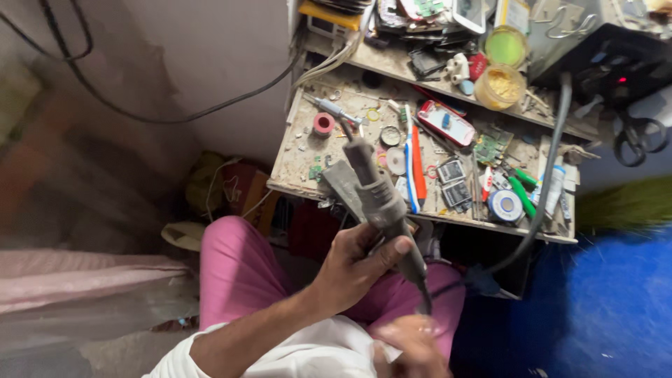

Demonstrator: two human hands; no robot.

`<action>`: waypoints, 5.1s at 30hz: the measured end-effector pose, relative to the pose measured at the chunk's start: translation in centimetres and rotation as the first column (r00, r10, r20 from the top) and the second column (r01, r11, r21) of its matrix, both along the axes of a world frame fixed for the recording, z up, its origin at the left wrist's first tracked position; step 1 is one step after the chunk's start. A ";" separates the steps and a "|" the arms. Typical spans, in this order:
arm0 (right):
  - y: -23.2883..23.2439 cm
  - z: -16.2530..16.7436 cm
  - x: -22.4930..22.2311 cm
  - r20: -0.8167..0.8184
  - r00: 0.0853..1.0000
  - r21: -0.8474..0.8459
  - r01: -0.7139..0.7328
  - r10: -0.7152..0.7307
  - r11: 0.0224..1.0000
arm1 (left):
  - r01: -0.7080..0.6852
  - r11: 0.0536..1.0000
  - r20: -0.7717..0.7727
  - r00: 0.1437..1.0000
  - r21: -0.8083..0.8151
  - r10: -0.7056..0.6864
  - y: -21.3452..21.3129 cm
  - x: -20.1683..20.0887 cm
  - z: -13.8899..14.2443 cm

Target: The person sits on the floor and works on a small electronic component. They use a utility knife to scrape the component, then use a soldering iron to heat it while holding it with tweezers. The person also handles a small circuit board and various tools on a cluttered workbench.

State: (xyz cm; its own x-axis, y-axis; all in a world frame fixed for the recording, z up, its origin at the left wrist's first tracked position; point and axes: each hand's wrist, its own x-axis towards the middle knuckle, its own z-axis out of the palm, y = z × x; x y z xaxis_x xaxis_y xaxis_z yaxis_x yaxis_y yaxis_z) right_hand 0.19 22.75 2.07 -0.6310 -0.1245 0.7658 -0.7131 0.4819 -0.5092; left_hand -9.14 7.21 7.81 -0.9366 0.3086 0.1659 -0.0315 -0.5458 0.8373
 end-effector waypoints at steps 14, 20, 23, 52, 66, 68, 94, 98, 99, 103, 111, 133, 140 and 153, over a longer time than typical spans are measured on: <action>-0.2 5.2 -3.1 0.325 0.895 -0.091 0.350 -0.304 0.932 | 0.212 0.901 0.052 0.977 -0.379 -0.208 -0.6 3.7 -1.7; 0.7 10.2 -7.6 0.130 0.986 -0.625 0.161 -0.101 0.764 | 0.234 0.932 0.234 0.957 -0.277 -0.171 -4.8 3.9 -5.5; 1.1 11.5 -8.8 0.117 0.986 -0.633 0.168 -0.122 0.756 | 0.186 0.974 0.206 0.966 -0.132 -0.157 -6.4 3.9 -6.6; -2.5 14.8 -17.2 0.209 0.978 0.016 -0.022 0.018 1.000 | 0.022 0.934 0.348 0.931 -0.357 0.111 -6.8 2.4 -9.8; -4.8 15.0 -19.1 0.245 0.964 0.061 -0.122 0.103 0.991 | 0.031 0.970 0.435 0.897 -0.240 0.079 -6.0 0.8 -8.7; -5.0 15.2 -19.2 0.241 0.964 0.055 -0.130 0.113 0.990 | 0.063 0.966 0.411 0.910 -0.250 0.047 -6.0 0.6 -8.4; -6.6 16.0 -19.4 0.266 0.959 0.120 -0.137 0.102 0.983 | -0.004 0.914 0.331 0.932 -0.405 0.150 -6.1 -0.2 -6.7; -6.6 16.1 -19.4 0.252 0.963 0.142 -0.139 0.100 0.980 | -0.012 0.921 0.322 0.935 -0.388 0.148 -6.1 -0.2 -6.7; -6.6 16.1 -19.4 0.250 0.963 0.143 -0.143 0.104 0.979 | -0.012 0.923 0.326 0.934 -0.384 0.148 -6.1 -0.1 -6.7; -6.6 16.0 -19.5 0.229 0.970 0.175 -0.127 0.085 0.976 | -0.014 0.920 0.335 0.929 -0.392 0.157 -6.0 -0.1 -6.8; -6.6 15.7 -19.8 0.178 0.977 0.172 -0.150 0.119 0.974 | -0.020 0.939 0.353 0.924 -0.342 0.148 -6.0 -0.1 -7.1; -6.6 15.4 -19.7 0.195 0.975 0.152 -0.136 0.105 0.979 | -0.049 0.949 0.359 0.919 -0.310 0.165 -5.6 -0.1 -7.6; -6.0 14.8 -19.8 0.171 0.980 0.188 -0.138 0.106 0.972 | -0.055 0.951 0.370 0.913 -0.305 0.171 -5.6 0.0 -7.8; -5.5 14.5 -20.0 0.153 0.983 0.196 -0.133 0.103 0.972 | -0.064 0.950 0.367 0.913 -0.307 0.180 -5.7 0.0 -7.7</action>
State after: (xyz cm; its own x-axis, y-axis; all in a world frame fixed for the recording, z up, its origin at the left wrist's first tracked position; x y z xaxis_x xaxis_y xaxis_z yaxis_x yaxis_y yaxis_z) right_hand -19.85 17.27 16.53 -0.7022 -0.3493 0.6204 -0.6991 0.5032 -0.5079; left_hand -9.16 1.50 0.16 -0.9414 0.1671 -0.2931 -0.3323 -0.3091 0.8911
